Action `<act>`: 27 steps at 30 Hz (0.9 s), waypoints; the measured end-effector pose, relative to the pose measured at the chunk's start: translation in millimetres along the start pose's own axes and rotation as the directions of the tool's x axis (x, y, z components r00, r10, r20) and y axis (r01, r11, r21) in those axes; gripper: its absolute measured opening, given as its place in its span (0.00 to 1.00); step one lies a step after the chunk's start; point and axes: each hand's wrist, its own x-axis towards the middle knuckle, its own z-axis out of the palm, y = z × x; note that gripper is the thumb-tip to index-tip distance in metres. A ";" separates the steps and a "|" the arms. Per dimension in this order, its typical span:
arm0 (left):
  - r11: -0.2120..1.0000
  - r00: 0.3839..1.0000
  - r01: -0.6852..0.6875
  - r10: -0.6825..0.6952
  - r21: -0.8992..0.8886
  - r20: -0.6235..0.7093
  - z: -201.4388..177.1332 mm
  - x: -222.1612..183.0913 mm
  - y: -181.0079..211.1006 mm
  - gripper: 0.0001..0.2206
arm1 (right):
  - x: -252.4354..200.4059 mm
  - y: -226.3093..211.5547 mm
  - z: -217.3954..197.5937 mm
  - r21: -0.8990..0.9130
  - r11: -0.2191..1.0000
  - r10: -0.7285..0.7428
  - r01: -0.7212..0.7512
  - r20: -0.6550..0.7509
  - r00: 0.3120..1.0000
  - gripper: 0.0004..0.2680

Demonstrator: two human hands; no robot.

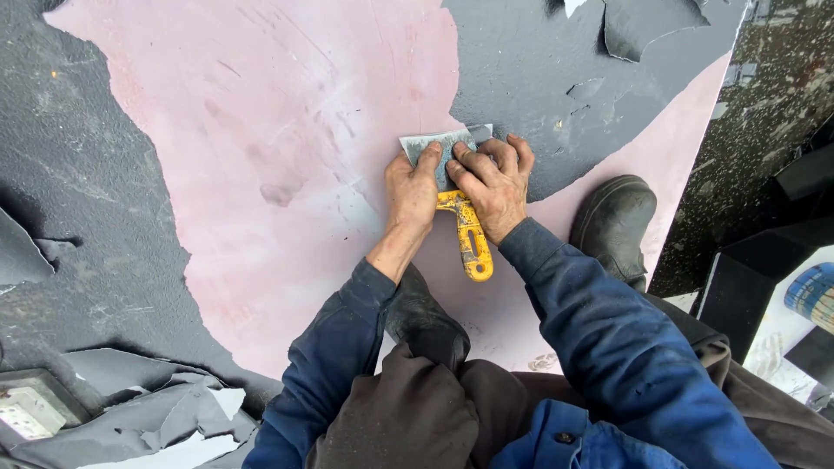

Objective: The person is using a hand scraper and a wire brush to remove a dark layer of coating or paint from a large industrial surface.

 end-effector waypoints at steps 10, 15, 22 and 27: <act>1.000 0.999 -0.013 0.013 0.007 -0.039 7.2 -2.5 50.2 0.12 | 33.0 0.0 -23.2 -0.070 0.997 -0.051 0.045 -0.089 0.995 0.09; 0.986 0.998 -0.042 0.050 0.164 -0.046 -7.3 -23.5 23.6 0.12 | -4.3 -15.8 1.6 0.124 0.988 0.104 -0.097 -0.049 0.993 0.13; 0.971 0.990 -0.111 0.127 0.212 -0.067 5.3 -10.9 51.9 0.13 | 26.4 -3.2 -7.5 0.158 0.986 0.076 -0.058 -0.109 0.991 0.14; 0.996 0.994 -0.052 0.059 0.077 -0.091 -10.5 -15.1 38.6 0.11 | 20.7 -12.1 3.8 0.196 0.980 0.048 -0.032 -0.076 0.996 0.13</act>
